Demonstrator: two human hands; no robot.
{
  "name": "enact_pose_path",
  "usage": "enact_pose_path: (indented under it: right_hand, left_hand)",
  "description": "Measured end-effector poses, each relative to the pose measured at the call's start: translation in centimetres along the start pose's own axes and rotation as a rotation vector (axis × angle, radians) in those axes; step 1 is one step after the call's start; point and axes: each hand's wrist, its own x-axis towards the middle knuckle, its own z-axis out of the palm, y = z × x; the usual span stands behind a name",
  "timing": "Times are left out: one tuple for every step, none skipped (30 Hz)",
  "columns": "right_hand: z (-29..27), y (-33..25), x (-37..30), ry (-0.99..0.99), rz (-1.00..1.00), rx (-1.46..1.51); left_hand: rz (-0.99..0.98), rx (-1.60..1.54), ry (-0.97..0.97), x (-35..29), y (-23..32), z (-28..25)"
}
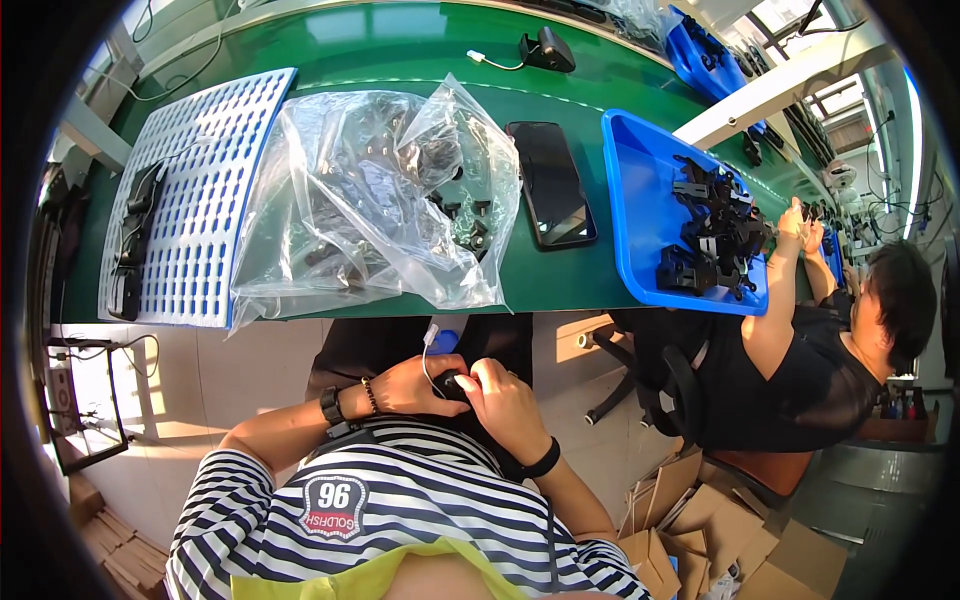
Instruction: Assembling small electronic components at a manual workstation.
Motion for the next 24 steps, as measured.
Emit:
enact_pose_path:
  right_hand:
    - [0.1, 0.1, 0.0, 0.006, -0.004, 0.051]
    - [0.2, 0.2, 0.0, 0.011, -0.008, 0.102]
    - [0.3, 0.3, 0.0, 0.017, -0.012, 0.153]
    - [0.1, 0.3, 0.0, 0.015, -0.014, 0.153]
    - [-0.3, 0.3, -0.1, -0.006, -0.038, 0.197]
    - [-0.7, 0.3, -0.1, -0.027, -0.063, 0.241]
    - [-1.0, 0.4, -0.1, -0.049, -0.089, 0.285]
    - [-1.0, 0.6, -0.2, -0.051, -0.094, 0.287]
    - [-0.7, 1.0, -0.4, -0.078, -0.083, 0.279]
    - [-0.8, 1.0, -0.4, -0.103, -0.071, 0.271]
    - [-0.8, 1.0, -0.4, -0.129, -0.058, 0.262]
    - [-0.8, 0.9, -0.3, -0.129, -0.061, 0.262]
    - [-0.9, 0.9, -0.3, -0.181, -0.044, 0.176]
    - [-1.0, 0.8, -0.3, -0.232, -0.027, 0.089]
    - [-1.2, 0.6, -0.2, -0.283, -0.009, 0.002]
    - [-1.1, 0.5, -0.2, -0.284, -0.010, 0.003]
    - [-1.1, 0.4, -0.2, -0.233, -0.015, 0.023]
    - [-1.0, 0.4, -0.3, -0.183, -0.020, 0.044]
    - [-1.0, 0.4, -0.3, -0.133, -0.024, 0.065]
    - [-1.0, 0.4, -0.3, -0.133, -0.023, 0.066]
    - [-0.9, 0.6, -0.4, -0.119, -0.051, 0.128]
    - [-0.9, 0.8, -0.4, -0.104, -0.078, 0.190]
    - [-0.8, 0.9, -0.4, -0.089, -0.105, 0.253]
    - [-0.6, 1.1, -0.4, -0.090, -0.104, 0.252]
  left_hand:
    - [-0.001, -0.015, -0.003, 0.1, -0.1, 0.0]
    - [-0.001, -0.015, -0.001, 0.2, -0.2, 0.0]
    - [-0.031, -0.020, -0.005, 0.2, -0.3, 0.0]
    - [-0.060, -0.025, -0.009, 0.3, -0.3, -0.1]
    - [-0.090, -0.030, -0.012, 0.2, -0.4, -0.2]
    - [-0.091, -0.029, -0.008, 0.2, -0.4, -0.3]
    - [-0.068, -0.021, -0.010, 0.2, -0.4, -0.2]
    - [-0.046, -0.013, -0.012, 0.1, -0.4, -0.2]
    - [-0.023, -0.004, -0.014, 0.0, -0.3, -0.2]
    - [-0.025, -0.003, -0.010, -0.1, -0.4, -0.1]
    - [-0.018, 0.013, -0.013, -0.1, -0.4, 0.1]
    - [-0.011, 0.029, -0.016, -0.2, -0.5, 0.2]
    - [-0.003, 0.044, -0.019, -0.2, -0.6, 0.2]
    - [-0.004, 0.045, -0.018, -0.1, -0.7, 0.2]
    - [-0.003, 0.038, -0.019, -0.1, -0.8, 0.2]
    - [-0.003, 0.030, -0.020, 0.0, -0.8, 0.1]
    - [-0.002, 0.022, -0.021, 0.0, -0.8, 0.1]
    - [-0.003, 0.022, -0.020, 0.0, -0.8, 0.0]
    - [-0.036, 0.005, -0.032, 0.1, -0.7, -0.1]
    - [-0.069, -0.012, -0.046, 0.1, -0.5, -0.2]
    - [-0.101, -0.029, -0.060, 0.1, -0.4, -0.2]
    - [-0.102, -0.029, -0.061, 0.1, -0.6, -0.1]
    - [-0.081, -0.034, -0.050, 0.0, -0.8, 0.0]
    - [-0.060, -0.039, -0.038, 0.0, -1.0, 0.1]
